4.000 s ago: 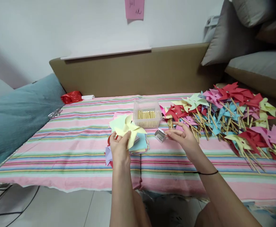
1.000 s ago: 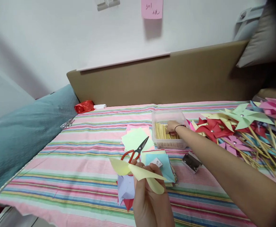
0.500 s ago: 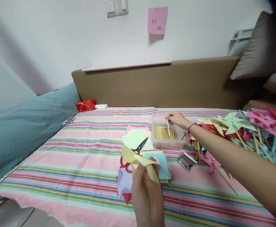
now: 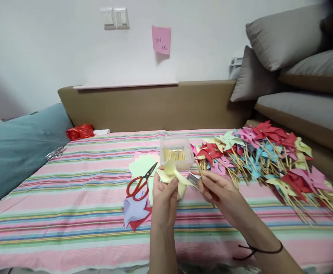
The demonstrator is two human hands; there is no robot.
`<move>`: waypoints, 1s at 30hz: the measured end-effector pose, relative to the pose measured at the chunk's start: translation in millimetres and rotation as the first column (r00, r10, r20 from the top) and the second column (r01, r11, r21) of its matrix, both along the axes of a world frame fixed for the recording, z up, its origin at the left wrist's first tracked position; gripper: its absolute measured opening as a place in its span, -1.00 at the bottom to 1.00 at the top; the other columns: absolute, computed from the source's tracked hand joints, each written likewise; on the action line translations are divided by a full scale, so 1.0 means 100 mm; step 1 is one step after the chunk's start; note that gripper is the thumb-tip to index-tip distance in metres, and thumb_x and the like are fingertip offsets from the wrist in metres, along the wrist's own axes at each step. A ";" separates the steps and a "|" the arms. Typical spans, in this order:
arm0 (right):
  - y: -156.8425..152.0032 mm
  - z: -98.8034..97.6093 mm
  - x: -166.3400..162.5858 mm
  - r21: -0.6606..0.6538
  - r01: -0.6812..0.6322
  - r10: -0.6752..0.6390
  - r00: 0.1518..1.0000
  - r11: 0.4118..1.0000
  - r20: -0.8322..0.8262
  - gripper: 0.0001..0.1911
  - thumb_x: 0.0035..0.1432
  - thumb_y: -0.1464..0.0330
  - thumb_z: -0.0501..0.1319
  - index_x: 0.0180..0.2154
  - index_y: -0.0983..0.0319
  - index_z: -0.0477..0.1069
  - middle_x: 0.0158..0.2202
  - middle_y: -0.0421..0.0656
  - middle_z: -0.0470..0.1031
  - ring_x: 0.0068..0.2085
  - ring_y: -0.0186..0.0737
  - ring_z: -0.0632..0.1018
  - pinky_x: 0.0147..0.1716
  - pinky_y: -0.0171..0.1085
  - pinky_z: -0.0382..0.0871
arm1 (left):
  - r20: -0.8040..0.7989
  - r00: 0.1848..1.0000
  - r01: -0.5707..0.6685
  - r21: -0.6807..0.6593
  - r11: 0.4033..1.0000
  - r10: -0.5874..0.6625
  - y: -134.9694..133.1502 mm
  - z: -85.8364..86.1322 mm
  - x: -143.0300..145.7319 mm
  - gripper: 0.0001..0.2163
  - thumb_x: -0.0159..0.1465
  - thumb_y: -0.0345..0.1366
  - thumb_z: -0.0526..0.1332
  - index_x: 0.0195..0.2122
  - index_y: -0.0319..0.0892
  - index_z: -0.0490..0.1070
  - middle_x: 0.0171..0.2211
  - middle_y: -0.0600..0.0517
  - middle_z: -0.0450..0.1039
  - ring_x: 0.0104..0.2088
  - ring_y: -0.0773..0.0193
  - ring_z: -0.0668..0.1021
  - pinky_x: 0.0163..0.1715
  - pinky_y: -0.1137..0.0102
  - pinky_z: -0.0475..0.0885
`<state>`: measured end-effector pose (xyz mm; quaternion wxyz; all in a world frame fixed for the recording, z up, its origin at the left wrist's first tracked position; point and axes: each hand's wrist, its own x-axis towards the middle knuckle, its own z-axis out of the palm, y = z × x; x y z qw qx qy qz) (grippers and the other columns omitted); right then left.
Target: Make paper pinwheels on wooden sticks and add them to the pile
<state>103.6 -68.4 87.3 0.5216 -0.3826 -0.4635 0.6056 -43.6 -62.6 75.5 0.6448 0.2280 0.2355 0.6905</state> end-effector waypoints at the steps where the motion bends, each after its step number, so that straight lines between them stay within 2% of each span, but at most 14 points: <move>1: -0.06 -0.03 0.02 -0.001 -0.004 0.004 1.000 1.000 0.008 -0.69 0.13 0.11 0.27 -0.23 0.21 0.45 -0.56 -0.29 0.28 -0.62 -0.47 0.13 -0.64 -0.35 -0.14 | -0.017 0.999 0.039 0.013 0.999 -0.039 -0.01 -0.01 0.03 -0.53 0.00 -0.39 0.45 -0.08 -0.10 0.33 -0.27 0.07 0.48 -0.38 0.40 0.54 -0.30 0.51 0.42; 5: -0.19 -0.12 0.09 0.021 -0.038 0.037 0.998 0.999 0.056 -0.69 0.18 0.07 0.22 -0.32 0.19 0.36 -0.60 -0.29 0.35 -0.67 -0.50 0.07 -0.67 -0.38 -0.17 | -0.083 0.986 0.150 0.023 0.988 -0.147 -0.03 -0.01 0.12 -0.44 -0.06 -0.38 0.47 -0.05 -0.09 0.30 -0.38 0.13 0.43 -0.46 0.41 0.50 -0.45 0.54 0.36; 8: -0.22 -0.15 0.13 0.065 -0.016 0.012 0.998 0.998 0.057 -0.68 0.19 0.07 0.21 -0.36 0.19 0.34 -0.61 -0.30 0.35 -0.67 -0.50 0.08 -0.67 -0.39 -0.12 | -0.116 0.977 0.185 0.050 0.981 -0.178 -0.03 0.00 0.17 -0.39 -0.09 -0.34 0.48 -0.01 -0.07 0.28 -0.43 0.14 0.40 -0.50 0.40 0.50 -0.48 0.52 0.37; 12: -0.24 -0.16 0.14 0.144 0.018 -0.035 0.992 0.989 0.118 -0.67 0.21 0.08 0.19 -0.40 0.20 0.41 -0.63 -0.32 0.22 -0.66 -0.47 0.12 -0.67 -0.37 -0.07 | -0.118 0.984 0.145 0.082 0.986 -0.135 -0.02 -0.02 0.26 -0.38 -0.10 -0.35 0.49 -0.01 -0.03 0.29 -0.43 0.16 0.38 -0.52 0.42 0.48 -0.45 0.51 0.39; 17: -0.26 -0.15 0.18 0.257 0.061 -0.108 0.978 0.964 0.176 -0.72 0.24 0.16 0.18 -0.41 0.19 0.45 -0.52 -0.23 0.34 -0.55 -0.39 0.29 -0.59 -0.35 0.11 | -0.061 0.993 0.107 0.119 0.987 -0.100 -0.02 -0.08 0.31 -0.36 -0.10 -0.38 0.50 0.01 0.01 0.30 -0.45 0.20 0.36 -0.55 0.48 0.45 -0.45 0.56 0.37; 20: -0.27 -0.16 0.21 0.272 0.068 -0.129 0.969 0.960 0.212 -0.75 0.24 0.16 0.18 -0.37 0.17 0.48 -0.49 -0.21 0.37 -0.47 -0.31 0.37 -0.54 -0.33 0.18 | -0.068 0.992 0.112 0.138 0.984 -0.104 0.00 -0.10 0.31 -0.36 -0.09 -0.40 0.50 0.01 0.02 0.30 -0.43 0.21 0.38 -0.55 0.51 0.45 -0.45 0.58 0.35; 25: -0.27 -0.15 0.24 0.291 0.074 -0.150 0.957 0.954 0.250 -0.76 0.25 0.19 0.18 -0.35 0.20 0.50 -0.47 -0.21 0.39 -0.44 -0.31 0.38 -0.51 -0.34 0.18 | -0.095 0.988 0.135 0.170 0.976 -0.121 0.06 -0.13 0.29 -0.45 -0.11 -0.40 0.51 -0.10 -0.02 0.34 -0.45 0.24 0.39 -0.57 0.52 0.45 -0.43 0.58 0.38; 30: -0.28 -0.14 0.26 0.325 0.068 -0.153 0.957 0.943 0.245 -0.78 0.27 0.25 0.16 -0.36 0.19 0.49 -0.47 -0.24 0.42 -0.47 -0.37 0.37 -0.50 -0.37 0.20 | -0.091 0.986 0.151 0.186 0.971 -0.136 0.08 -0.15 0.30 -0.48 -0.09 -0.39 0.50 -0.13 0.01 0.35 -0.44 0.25 0.39 -0.56 0.53 0.46 -0.39 0.56 0.41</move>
